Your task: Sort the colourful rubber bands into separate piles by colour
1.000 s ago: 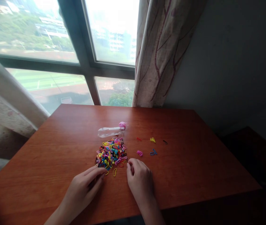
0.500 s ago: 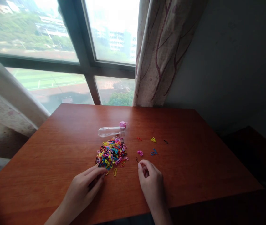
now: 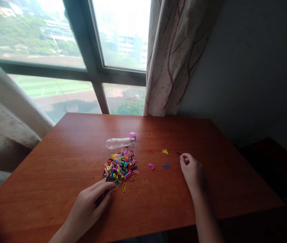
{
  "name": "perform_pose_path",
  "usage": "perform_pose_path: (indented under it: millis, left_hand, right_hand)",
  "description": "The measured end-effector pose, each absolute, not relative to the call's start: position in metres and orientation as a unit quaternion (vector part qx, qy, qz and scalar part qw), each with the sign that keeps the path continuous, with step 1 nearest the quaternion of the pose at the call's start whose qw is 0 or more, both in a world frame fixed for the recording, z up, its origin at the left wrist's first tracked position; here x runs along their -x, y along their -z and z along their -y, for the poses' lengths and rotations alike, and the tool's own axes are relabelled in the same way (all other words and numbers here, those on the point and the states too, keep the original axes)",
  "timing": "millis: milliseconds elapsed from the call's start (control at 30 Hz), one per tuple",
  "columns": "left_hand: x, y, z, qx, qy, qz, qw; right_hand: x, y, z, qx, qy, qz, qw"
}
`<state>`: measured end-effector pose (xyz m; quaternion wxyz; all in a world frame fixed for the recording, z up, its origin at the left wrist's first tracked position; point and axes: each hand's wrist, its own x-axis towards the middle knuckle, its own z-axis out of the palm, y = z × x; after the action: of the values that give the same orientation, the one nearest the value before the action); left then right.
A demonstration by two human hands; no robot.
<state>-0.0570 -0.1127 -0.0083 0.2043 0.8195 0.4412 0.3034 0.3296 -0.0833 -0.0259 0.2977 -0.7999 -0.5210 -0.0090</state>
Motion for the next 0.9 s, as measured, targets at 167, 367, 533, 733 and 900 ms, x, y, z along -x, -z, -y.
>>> perform_pose_path:
  millis: [167, 367, 533, 733, 900]
  left_hand:
    - [0.057, 0.007, 0.112, -0.821, -0.302, -0.442, 0.201]
    - [0.056, 0.006, 0.112, -0.817, -0.313, -0.439, 0.203]
    - [0.056, 0.005, 0.112, -0.818, -0.312, -0.440, 0.201]
    - [0.055, 0.005, 0.113, -0.817, -0.310, -0.444, 0.200]
    - [0.055, 0.005, 0.113, -0.820, -0.308, -0.441, 0.194]
  right_hand:
    - [-0.328, 0.029, 0.082, 0.797, 0.019, 0.534, 0.282]
    - [-0.326, 0.028, 0.085, 0.797, 0.019, 0.531, 0.286]
    - [-0.319, 0.023, 0.092, 0.790, 0.019, 0.531, 0.307]
    - [-0.277, 0.018, 0.109, 0.747, -0.012, 0.572, 0.338]
    - [-0.226, 0.023, 0.125, 0.699, -0.085, 0.613, 0.359]
